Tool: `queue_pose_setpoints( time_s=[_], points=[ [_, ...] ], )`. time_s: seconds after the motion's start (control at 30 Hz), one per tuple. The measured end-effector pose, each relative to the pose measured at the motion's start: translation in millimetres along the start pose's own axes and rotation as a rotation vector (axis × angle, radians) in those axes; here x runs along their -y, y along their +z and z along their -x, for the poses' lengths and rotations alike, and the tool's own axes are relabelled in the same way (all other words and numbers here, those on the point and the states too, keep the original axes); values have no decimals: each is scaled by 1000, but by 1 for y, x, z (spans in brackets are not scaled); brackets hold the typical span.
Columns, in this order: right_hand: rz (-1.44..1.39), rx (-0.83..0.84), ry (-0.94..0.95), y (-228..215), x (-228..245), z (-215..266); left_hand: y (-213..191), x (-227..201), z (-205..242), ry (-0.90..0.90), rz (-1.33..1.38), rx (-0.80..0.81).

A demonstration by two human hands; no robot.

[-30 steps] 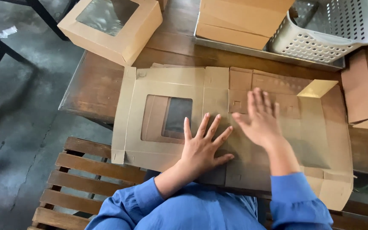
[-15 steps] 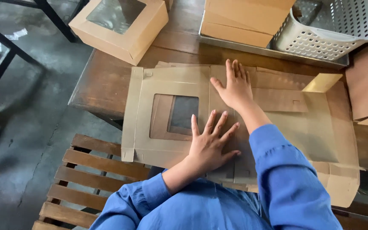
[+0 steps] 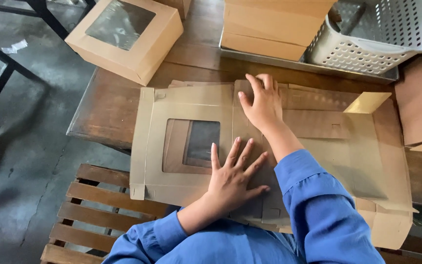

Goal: A person is folding and assembling a cardboard box with a clear window on a wooden table.

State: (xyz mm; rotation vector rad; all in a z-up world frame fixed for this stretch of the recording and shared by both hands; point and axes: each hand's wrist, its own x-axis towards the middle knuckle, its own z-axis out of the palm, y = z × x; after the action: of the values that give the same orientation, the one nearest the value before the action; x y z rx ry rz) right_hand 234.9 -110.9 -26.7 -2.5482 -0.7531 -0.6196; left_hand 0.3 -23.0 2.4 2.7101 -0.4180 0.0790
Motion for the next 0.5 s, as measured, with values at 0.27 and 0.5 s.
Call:
queue_pose_setpoints(
  time_s=[0.27, 0.5],
  points=[
    [-196, -409, -215, -32, 13, 4, 12, 4, 1, 11, -43, -62],
    [-261, -22, -213, -60, 22, 37, 14, 5, 2, 21, -91, -114]
  ],
)
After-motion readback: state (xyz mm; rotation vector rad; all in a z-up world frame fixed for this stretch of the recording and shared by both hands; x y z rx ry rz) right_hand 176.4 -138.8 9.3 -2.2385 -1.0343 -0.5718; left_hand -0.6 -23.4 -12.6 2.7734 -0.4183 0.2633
